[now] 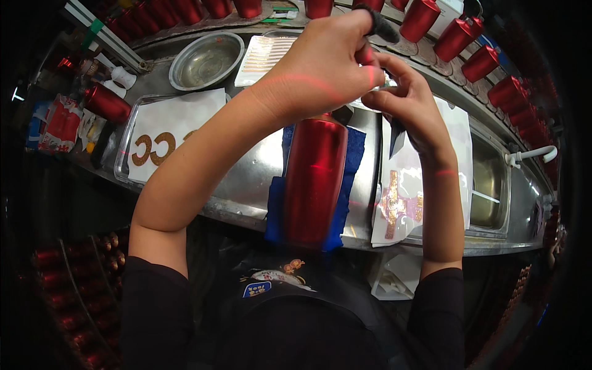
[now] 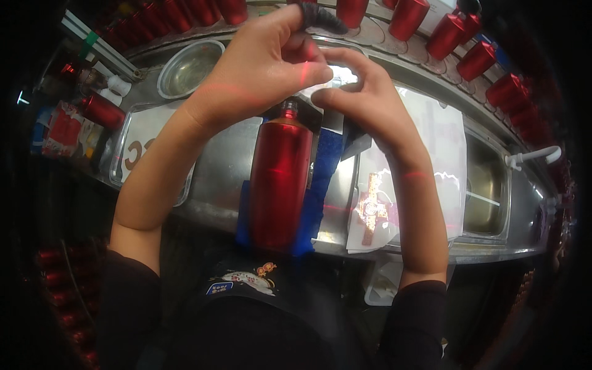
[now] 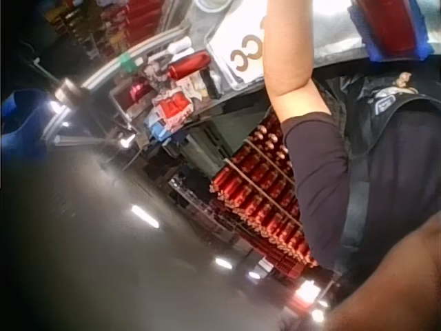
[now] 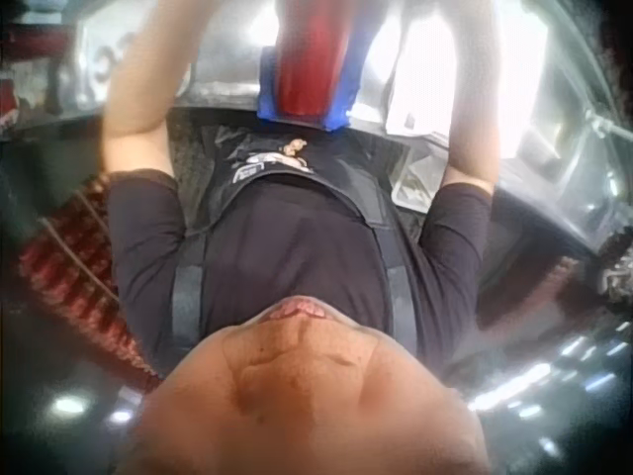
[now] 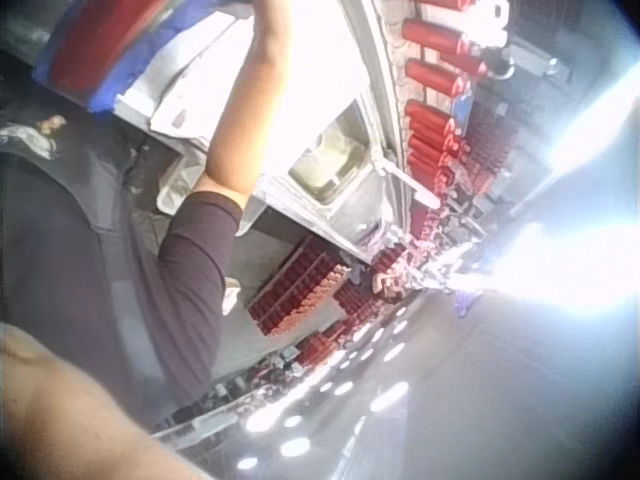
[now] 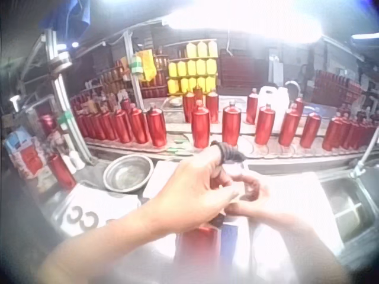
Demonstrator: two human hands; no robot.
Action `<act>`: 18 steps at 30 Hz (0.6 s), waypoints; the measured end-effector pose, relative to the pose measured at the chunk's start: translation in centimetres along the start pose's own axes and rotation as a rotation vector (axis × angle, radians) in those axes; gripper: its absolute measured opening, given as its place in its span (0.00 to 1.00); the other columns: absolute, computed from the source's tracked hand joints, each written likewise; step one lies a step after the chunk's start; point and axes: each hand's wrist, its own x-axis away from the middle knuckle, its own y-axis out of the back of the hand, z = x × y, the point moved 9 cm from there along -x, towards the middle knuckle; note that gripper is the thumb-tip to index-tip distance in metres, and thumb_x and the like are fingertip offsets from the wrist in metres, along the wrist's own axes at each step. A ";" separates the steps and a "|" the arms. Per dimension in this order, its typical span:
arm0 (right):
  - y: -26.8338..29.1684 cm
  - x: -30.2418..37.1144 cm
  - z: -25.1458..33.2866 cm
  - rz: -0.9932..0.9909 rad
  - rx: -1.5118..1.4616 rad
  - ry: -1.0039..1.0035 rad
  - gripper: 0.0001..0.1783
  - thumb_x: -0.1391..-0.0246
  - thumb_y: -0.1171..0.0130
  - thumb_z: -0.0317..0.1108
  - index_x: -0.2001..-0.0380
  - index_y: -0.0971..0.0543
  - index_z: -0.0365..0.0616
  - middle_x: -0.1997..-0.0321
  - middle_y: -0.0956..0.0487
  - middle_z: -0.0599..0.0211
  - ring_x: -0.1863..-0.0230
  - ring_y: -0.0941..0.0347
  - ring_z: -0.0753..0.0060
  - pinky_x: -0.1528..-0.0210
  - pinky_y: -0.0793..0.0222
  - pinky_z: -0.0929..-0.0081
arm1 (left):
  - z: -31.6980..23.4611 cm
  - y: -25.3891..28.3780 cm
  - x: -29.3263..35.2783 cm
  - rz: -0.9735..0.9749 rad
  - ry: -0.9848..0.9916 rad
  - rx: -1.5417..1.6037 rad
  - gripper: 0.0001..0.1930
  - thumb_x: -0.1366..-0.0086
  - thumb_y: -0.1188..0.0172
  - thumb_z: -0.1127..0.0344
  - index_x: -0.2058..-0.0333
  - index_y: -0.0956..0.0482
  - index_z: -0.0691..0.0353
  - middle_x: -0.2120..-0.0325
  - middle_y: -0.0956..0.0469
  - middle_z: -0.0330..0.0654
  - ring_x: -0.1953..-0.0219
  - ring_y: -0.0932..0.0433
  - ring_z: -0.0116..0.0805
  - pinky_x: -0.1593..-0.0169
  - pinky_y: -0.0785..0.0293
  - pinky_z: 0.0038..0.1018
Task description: The person places a gold ring around the neck of a red bottle, then smooths a red label onto the bottle's body. They repeat this process with a second red bottle, handling each bottle one at a time on a stainless steel work surface.
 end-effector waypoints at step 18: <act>-7.0 17.5 -8.5 -0.130 0.031 -0.322 0.05 0.44 0.33 0.26 0.71 0.20 0.40 0.74 0.24 0.81 0.74 0.35 0.96 0.72 0.46 0.91 | 3.5 -4.5 25.9 -0.460 0.526 0.554 0.15 0.36 0.34 0.77 0.54 0.29 0.65 0.70 0.21 0.33 0.75 0.32 0.10 0.71 0.40 0.11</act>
